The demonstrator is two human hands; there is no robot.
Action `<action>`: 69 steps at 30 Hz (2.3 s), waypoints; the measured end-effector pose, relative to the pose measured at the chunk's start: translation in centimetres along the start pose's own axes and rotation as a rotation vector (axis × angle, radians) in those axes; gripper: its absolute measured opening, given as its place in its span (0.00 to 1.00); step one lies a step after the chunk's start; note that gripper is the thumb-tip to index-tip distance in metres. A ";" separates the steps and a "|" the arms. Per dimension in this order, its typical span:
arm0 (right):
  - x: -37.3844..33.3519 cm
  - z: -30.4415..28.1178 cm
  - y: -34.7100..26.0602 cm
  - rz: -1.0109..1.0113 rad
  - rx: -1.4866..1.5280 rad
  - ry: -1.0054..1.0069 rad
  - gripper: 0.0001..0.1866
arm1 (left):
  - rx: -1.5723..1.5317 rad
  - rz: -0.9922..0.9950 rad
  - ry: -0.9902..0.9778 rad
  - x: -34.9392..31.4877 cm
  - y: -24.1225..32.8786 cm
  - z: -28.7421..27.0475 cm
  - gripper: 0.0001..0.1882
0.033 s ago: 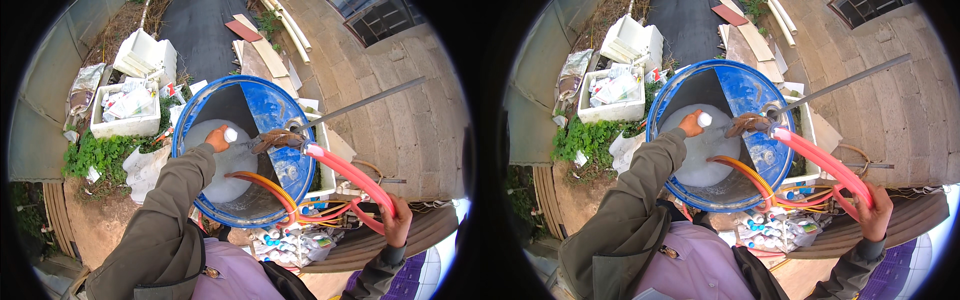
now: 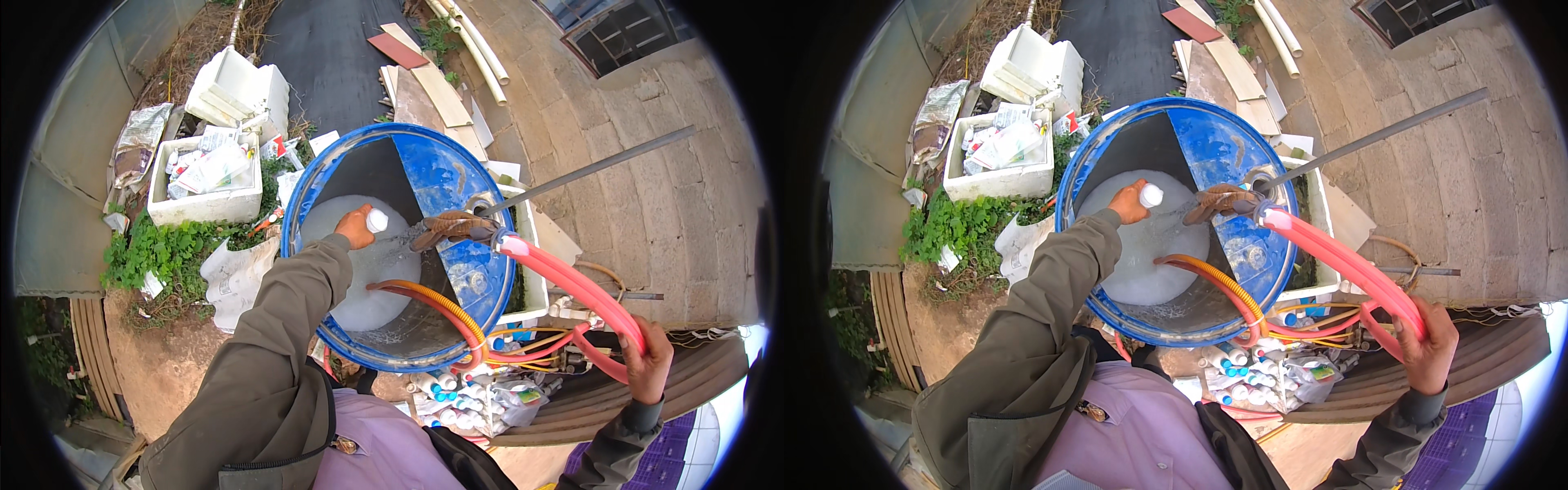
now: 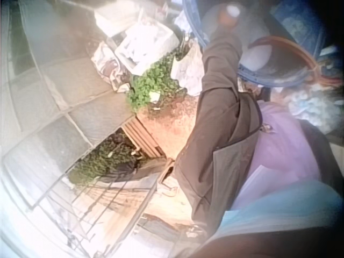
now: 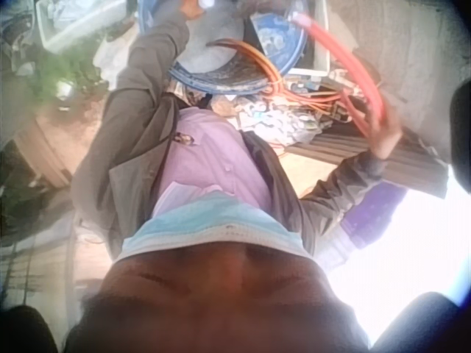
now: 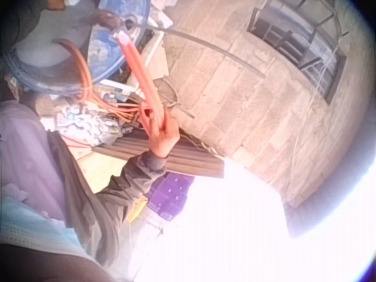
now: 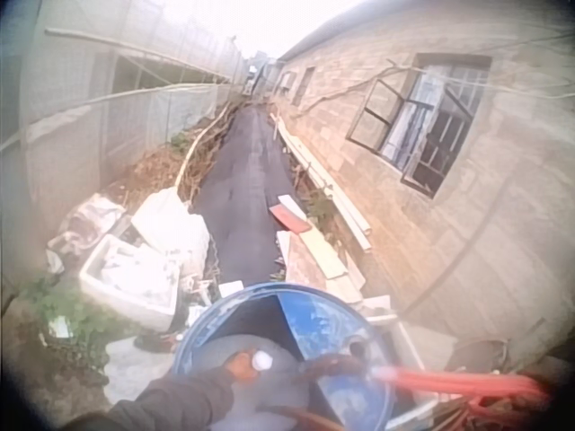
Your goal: The person opens a white bottle, pours a white liquid into a measuring cup, and then pours it into a blue barrel. They rinse the measuring cup with water from a hose and pour the rinse water into the barrel. The person then uses a cloth to wipe the barrel's rim and interior while water runs from the hose.
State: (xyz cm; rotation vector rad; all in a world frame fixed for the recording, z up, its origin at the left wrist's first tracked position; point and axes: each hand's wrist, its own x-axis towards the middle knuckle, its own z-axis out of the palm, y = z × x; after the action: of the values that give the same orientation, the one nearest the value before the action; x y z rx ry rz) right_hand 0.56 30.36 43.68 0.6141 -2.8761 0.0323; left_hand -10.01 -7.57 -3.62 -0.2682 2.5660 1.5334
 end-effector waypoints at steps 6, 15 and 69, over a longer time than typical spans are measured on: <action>-0.1 -0.1 -0.1 -0.023 0.022 0.026 0.18 | 0.032 0.015 -0.027 0.2 -0.5 0.4 0.31; 0.9 1.7 -1.3 -0.028 0.114 0.038 0.18 | 0.123 0.050 -0.116 0.0 0.0 -0.1 0.35; 2.8 4.7 -4.0 -0.124 0.211 0.011 0.20 | 0.103 -0.113 -0.004 0.3 -0.9 0.7 0.34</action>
State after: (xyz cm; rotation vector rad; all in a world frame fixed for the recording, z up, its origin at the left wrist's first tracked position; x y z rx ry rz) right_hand -1.27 25.29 39.52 0.8256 -2.8388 0.3224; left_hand -10.11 -7.39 -4.76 -0.3899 2.5683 1.3569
